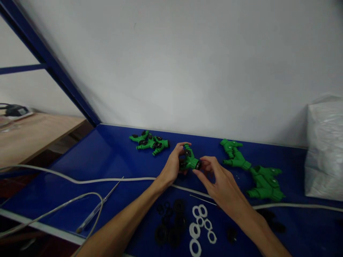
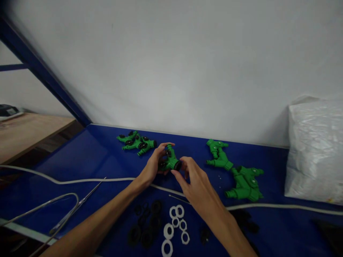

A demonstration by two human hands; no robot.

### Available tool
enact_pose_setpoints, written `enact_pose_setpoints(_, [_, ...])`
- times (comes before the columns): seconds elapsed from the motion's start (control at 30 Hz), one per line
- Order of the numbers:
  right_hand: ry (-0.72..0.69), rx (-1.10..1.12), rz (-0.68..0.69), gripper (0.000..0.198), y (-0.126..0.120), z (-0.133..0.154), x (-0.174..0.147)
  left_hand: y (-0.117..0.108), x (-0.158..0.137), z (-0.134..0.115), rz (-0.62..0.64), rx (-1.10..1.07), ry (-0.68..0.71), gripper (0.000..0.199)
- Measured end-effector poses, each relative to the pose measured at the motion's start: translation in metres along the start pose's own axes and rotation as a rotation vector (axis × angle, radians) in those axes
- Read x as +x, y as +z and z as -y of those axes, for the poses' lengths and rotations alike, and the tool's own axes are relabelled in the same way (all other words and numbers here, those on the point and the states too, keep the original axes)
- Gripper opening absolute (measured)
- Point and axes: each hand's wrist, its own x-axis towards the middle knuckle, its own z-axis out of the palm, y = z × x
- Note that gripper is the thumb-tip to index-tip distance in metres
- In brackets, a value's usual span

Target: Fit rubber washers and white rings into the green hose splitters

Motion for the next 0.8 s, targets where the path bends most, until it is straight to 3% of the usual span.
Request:
enact_pose_setpoints(0.13, [-0.155, -0.191, -0.005, 0.027, 0.006, -0.007, -0.004, 0.0, 0.001, 0.001, 0.002, 0.088, 0.012, 0.044])
enact_pose_setpoints(0.33, [-0.233, -0.27, -0.043, 0.029, 0.009, -0.014, -0.009, 0.003, -0.002, 0.003, 0.028, 0.109, 0.01, 0.044])
enact_pose_setpoints(0.8, [0.091, 0.08, -0.039, 0.028, 0.01, -0.006, -0.005, 0.004, -0.009, 0.003, -0.015, 0.137, 0.134, 0.041])
